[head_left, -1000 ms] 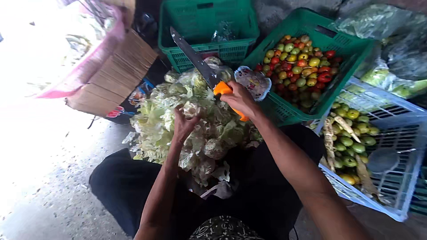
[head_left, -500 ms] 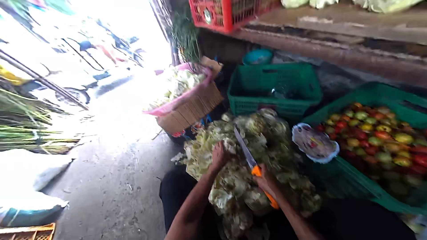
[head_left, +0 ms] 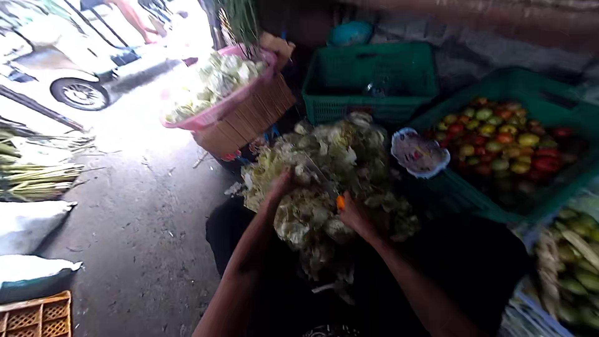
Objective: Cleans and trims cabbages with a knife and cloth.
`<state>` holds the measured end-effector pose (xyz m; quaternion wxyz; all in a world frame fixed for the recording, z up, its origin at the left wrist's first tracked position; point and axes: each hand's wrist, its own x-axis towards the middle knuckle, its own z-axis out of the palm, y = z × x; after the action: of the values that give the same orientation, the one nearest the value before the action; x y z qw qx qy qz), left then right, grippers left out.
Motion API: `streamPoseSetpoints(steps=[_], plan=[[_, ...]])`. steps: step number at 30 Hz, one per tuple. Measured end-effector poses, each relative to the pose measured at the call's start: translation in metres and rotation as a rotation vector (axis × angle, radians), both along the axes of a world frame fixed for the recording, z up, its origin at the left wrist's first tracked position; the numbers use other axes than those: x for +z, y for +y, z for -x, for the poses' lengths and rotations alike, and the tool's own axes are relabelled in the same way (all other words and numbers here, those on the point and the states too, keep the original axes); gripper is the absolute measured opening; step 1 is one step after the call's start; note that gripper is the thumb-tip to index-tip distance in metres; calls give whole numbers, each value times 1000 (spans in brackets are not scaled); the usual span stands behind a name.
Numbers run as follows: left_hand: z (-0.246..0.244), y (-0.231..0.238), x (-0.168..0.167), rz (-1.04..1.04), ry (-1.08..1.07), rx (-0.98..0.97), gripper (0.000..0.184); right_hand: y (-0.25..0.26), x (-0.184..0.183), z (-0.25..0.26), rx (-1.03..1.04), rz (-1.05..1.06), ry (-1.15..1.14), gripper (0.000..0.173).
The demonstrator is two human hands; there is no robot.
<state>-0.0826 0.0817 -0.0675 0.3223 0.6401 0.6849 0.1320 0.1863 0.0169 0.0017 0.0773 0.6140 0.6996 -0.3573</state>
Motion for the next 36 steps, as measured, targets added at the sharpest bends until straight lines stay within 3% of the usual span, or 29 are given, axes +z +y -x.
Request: streamPoseSetpoints(steps=[7, 12, 16, 24, 29, 33, 34, 36], plan=[[-10, -1, -5, -6, -77, 115, 100, -2, -5, 9, -58, -86, 58, 53], [-9, -2, -14, -86, -46, 104, 82, -16, -28, 30, -4, -126, 127, 51], [-12, -9, -21, -125, 4, 62, 83, -19, -40, 38, 76, -36, 46, 63], [-17, -13, -19, -127, 2, 60, 82, -29, -45, 51, 96, -99, -44, 53], [-16, -8, -21, -89, -3, 118, 85, -12, -30, 44, 25, 37, 149, 52], [-25, -8, -34, -120, -67, 126, 87, -6, -7, 27, -191, 167, 529, 58], [-25, -6, -30, -141, -84, 133, 88, -1, 8, 23, -186, 135, 519, 60], [-22, -9, -25, -143, -85, 150, 87, 7, 36, 15, -76, 14, 259, 59]])
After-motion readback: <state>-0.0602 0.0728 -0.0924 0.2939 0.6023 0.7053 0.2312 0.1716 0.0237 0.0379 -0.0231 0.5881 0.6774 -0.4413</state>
